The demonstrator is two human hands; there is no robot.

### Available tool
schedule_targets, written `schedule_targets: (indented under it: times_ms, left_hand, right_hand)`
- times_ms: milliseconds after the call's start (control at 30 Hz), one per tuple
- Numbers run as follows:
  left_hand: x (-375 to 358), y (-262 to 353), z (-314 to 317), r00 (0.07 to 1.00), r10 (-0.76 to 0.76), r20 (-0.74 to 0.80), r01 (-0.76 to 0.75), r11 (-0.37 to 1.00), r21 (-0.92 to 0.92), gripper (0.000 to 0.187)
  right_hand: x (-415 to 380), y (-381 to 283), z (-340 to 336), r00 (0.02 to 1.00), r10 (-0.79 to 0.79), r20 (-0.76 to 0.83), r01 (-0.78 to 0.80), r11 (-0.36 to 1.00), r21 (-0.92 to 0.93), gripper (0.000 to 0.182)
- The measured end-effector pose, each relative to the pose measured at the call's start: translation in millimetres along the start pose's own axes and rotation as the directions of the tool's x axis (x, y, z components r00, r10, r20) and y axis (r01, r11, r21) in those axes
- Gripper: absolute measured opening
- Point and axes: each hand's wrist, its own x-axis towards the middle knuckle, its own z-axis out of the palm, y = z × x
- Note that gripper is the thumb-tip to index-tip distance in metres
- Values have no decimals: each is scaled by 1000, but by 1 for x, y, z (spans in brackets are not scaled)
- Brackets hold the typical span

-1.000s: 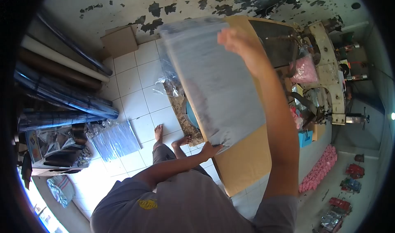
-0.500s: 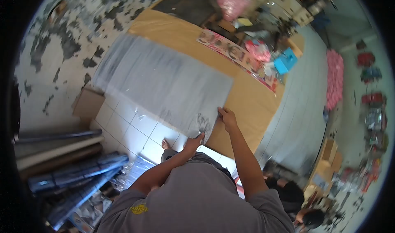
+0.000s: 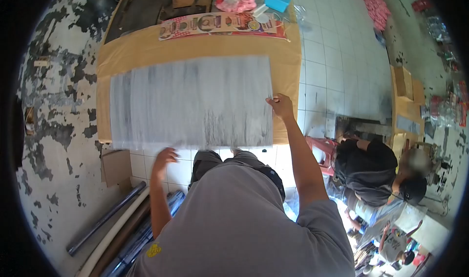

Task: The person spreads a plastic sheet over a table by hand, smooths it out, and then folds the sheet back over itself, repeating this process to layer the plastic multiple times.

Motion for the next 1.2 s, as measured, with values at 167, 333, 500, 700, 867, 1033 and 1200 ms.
schedule_targets:
  times_ms: [167, 333, 500, 700, 867, 1033, 1200]
  left_hand:
    - [13, 57, -148, 631, 537, -560, 112, 651, 751, 35]
    - [58, 62, -270, 555, 701, -448, 244, 378, 893, 52]
    - [95, 75, -312, 661, 537, -524, 337, 411, 847, 55]
    - [98, 64, -341, 695, 581, -423, 213, 395, 894, 52]
    - [109, 68, -372, 771, 397, -498, 176, 619, 766, 51]
    - [104, 75, -375, 831, 353, -430, 101, 664, 741, 44]
    - [59, 65, -343, 824, 466, -323, 20, 546, 838, 52]
  right_hand:
    - [-36, 19, -5, 956, -241, -168, 212, 962, -174, 37]
    - [-114, 25, -1, 991, -133, -4, 131, 982, -135, 50]
    - [-157, 32, 42, 963, -90, -253, 55, 988, -144, 60]
    - [-167, 23, 39, 972, -115, -204, 110, 993, -37, 72]
    - [-184, 23, 54, 953, -95, -287, 64, 991, -117, 69]
    - [-198, 17, 68, 918, -128, -374, 46, 974, -222, 73]
    - [-221, 2, 67, 933, -138, -331, 32, 952, -304, 74]
